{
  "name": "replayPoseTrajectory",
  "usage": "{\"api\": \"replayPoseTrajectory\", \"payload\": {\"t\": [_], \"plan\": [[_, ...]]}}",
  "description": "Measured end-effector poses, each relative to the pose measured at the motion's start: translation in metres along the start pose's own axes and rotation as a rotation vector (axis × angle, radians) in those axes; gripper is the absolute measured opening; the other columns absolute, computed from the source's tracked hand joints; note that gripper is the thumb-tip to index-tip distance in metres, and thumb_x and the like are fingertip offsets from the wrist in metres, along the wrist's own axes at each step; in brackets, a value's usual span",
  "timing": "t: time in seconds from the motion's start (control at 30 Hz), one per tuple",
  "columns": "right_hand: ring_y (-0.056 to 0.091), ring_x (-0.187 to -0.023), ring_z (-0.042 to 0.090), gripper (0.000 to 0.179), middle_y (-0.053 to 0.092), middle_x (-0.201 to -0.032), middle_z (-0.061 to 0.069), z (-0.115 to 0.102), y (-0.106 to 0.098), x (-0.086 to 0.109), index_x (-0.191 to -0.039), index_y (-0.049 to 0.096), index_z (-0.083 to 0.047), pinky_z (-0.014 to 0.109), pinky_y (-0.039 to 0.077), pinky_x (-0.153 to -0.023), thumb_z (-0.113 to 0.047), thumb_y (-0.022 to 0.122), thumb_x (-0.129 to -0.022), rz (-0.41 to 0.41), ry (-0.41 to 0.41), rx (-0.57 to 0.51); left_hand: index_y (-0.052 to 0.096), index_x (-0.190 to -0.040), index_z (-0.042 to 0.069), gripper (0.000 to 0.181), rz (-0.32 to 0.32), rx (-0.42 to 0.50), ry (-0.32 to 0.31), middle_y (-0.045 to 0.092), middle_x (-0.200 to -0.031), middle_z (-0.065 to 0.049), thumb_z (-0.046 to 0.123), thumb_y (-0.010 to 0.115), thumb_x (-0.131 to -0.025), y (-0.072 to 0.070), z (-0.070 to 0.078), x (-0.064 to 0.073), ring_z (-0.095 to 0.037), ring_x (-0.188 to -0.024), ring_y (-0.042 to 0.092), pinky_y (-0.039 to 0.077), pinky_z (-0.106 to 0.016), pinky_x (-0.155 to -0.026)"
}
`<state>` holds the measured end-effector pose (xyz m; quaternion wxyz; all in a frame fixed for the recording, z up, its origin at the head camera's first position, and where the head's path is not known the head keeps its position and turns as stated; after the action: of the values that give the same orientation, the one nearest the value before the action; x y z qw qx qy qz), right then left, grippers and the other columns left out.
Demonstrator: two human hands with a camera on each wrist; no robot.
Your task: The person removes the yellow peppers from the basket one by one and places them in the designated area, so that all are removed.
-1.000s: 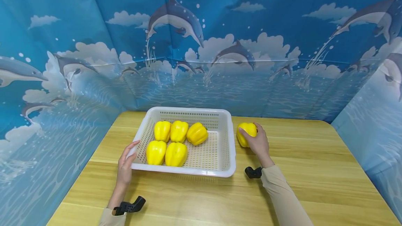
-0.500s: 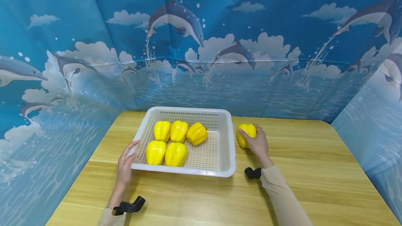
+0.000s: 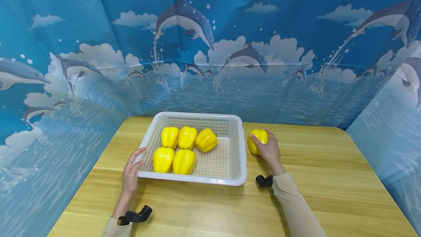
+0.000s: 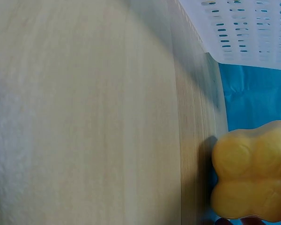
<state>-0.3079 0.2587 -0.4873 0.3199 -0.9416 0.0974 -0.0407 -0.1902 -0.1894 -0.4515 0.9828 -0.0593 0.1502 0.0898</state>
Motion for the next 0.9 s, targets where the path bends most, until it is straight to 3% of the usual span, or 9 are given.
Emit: {"api": "replayPoseTrajectory", "payload": {"t": [0.47,0.7,0.9], "plan": [[0.028,-0.13,0.047,0.1,0.021,-0.146,0.033,-0.0009,0.0001,0.0,-0.15,0.009,0.002,0.058,0.028,-0.102,-0.065,0.048,-0.087,-0.022,0.02,0.012,0.048,-0.132,-0.007,0.038,0.006,0.0,-0.001,0.044,-0.141,-0.019,-0.003,0.036,-0.096,-0.0002,0.0002,0.0003,-0.025,-0.132,0.034,0.028,-0.023,-0.101],[0.026,-0.131,0.047,0.101,0.019,-0.148,0.033,-0.001,0.0001,0.0009,-0.15,0.007,0.002,0.058,0.026,-0.103,-0.065,0.048,-0.087,-0.028,0.028,0.0,0.048,-0.132,-0.007,0.038,0.003,-0.004,-0.009,0.043,-0.141,-0.018,-0.002,0.036,-0.096,0.0001,0.0006,0.0004,-0.024,-0.133,0.033,0.024,-0.034,-0.105],[0.026,-0.131,0.047,0.101,0.019,-0.148,0.033,-0.0007,0.0006,0.0013,-0.15,0.007,0.001,0.058,0.025,-0.103,-0.066,0.047,-0.087,-0.026,0.032,-0.01,0.047,-0.132,-0.007,0.038,0.002,0.003,-0.02,0.042,-0.142,-0.018,-0.002,0.036,-0.096,0.0001,0.0007,0.0006,-0.025,-0.132,0.034,0.031,-0.022,-0.1]]}}
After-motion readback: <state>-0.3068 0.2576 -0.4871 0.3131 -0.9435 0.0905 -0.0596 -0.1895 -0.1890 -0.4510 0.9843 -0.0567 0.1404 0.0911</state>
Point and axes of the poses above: each hand's wrist, its own x-axis away from the middle knuckle, its own y-axis out of the palm, z = x × y, the point moved 2 cm from there along -x, towards the middle knuckle
